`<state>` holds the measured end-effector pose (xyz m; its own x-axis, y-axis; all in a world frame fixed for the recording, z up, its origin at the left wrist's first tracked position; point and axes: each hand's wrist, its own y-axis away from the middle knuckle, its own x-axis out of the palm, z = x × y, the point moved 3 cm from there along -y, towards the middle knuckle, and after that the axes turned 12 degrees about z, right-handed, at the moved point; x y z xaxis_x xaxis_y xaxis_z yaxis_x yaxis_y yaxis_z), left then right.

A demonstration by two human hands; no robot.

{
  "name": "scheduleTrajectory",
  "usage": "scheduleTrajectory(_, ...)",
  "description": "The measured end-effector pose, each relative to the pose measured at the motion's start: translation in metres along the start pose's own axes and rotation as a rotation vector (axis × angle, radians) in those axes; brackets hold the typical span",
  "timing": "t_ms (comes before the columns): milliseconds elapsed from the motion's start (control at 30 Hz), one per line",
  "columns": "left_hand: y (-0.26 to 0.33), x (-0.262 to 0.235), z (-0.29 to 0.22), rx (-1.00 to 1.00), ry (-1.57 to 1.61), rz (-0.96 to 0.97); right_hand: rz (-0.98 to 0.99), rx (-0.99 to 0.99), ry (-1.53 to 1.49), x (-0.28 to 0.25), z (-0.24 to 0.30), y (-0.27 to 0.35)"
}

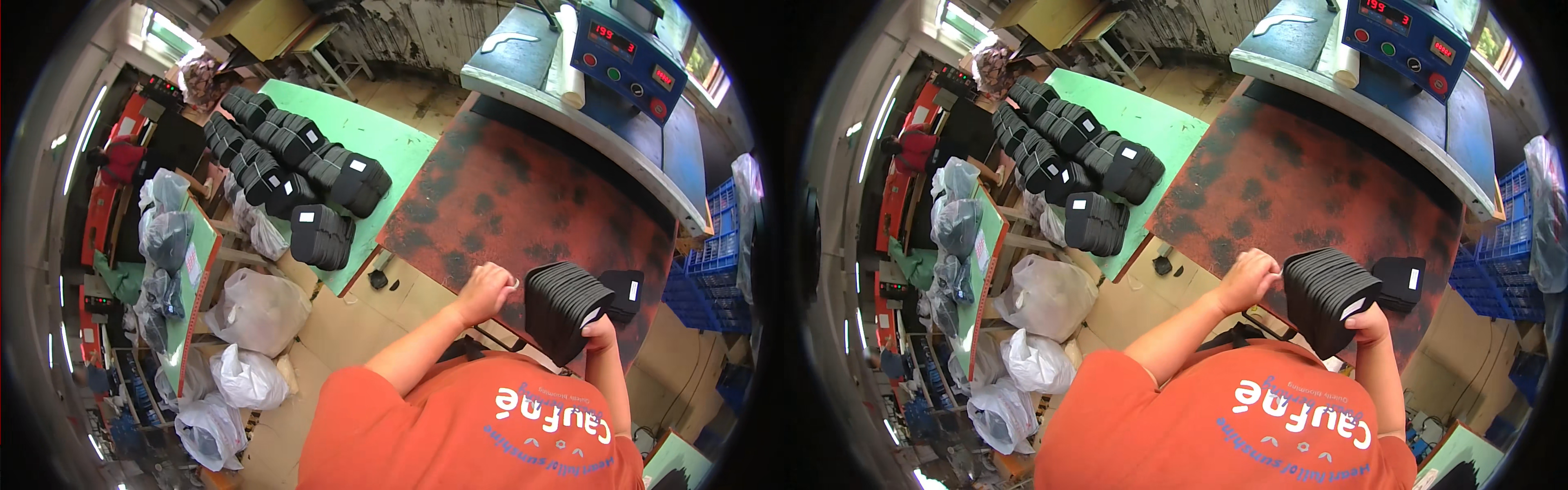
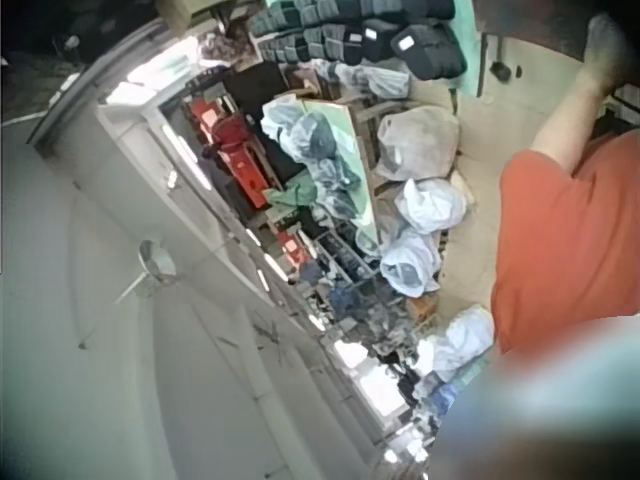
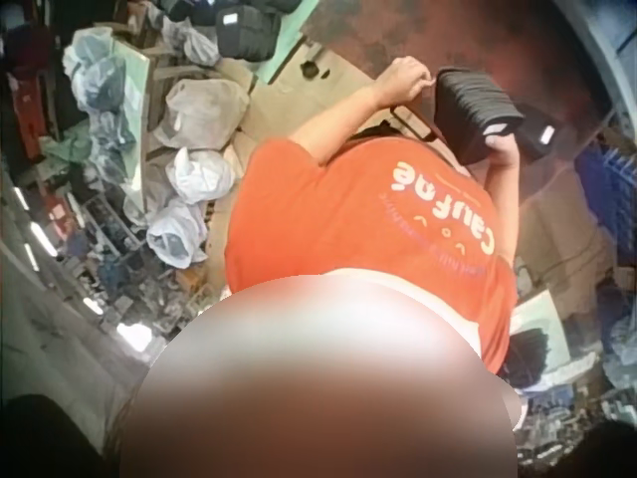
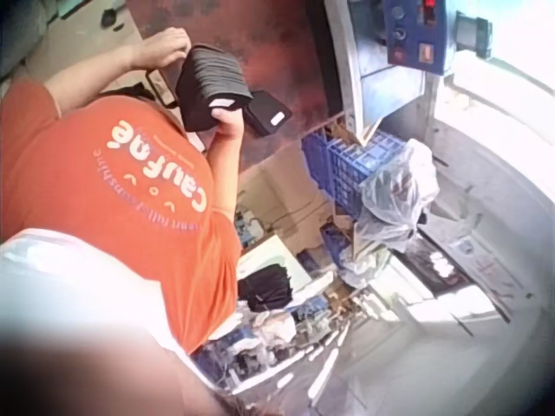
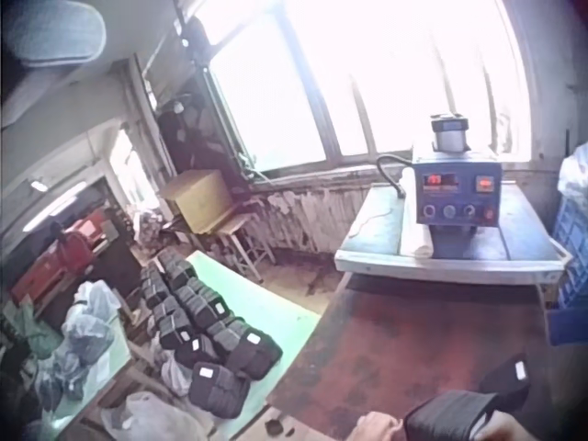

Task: Stacking, stamping with a heat press, and bagging shoe heel components in a factory.

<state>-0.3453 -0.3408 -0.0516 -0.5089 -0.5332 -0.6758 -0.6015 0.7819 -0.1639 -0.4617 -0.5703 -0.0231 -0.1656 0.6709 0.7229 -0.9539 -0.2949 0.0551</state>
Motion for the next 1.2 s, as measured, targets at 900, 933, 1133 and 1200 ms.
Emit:
scheduleTrajectory(900,-0.086,-0.047,-0.135,0.718,0.024,1.113,-0.526,0.164,0.817,0.019,0.062,0.02)
scheduleTrajectory(933,-0.093,-0.046,-0.133,0.642,-0.01,1.045,-0.504,0.033,0.589,0.017,0.061,0.03)
scheduleTrajectory(1133,-0.089,-0.017,-0.1,0.411,0.282,0.944,-0.613,-0.379,0.33,0.023,0.026,0.076)
scheduleTrajectory(1200,-0.093,-0.015,-0.103,0.371,0.494,0.577,-0.664,-0.462,0.218,0.024,0.002,0.075)
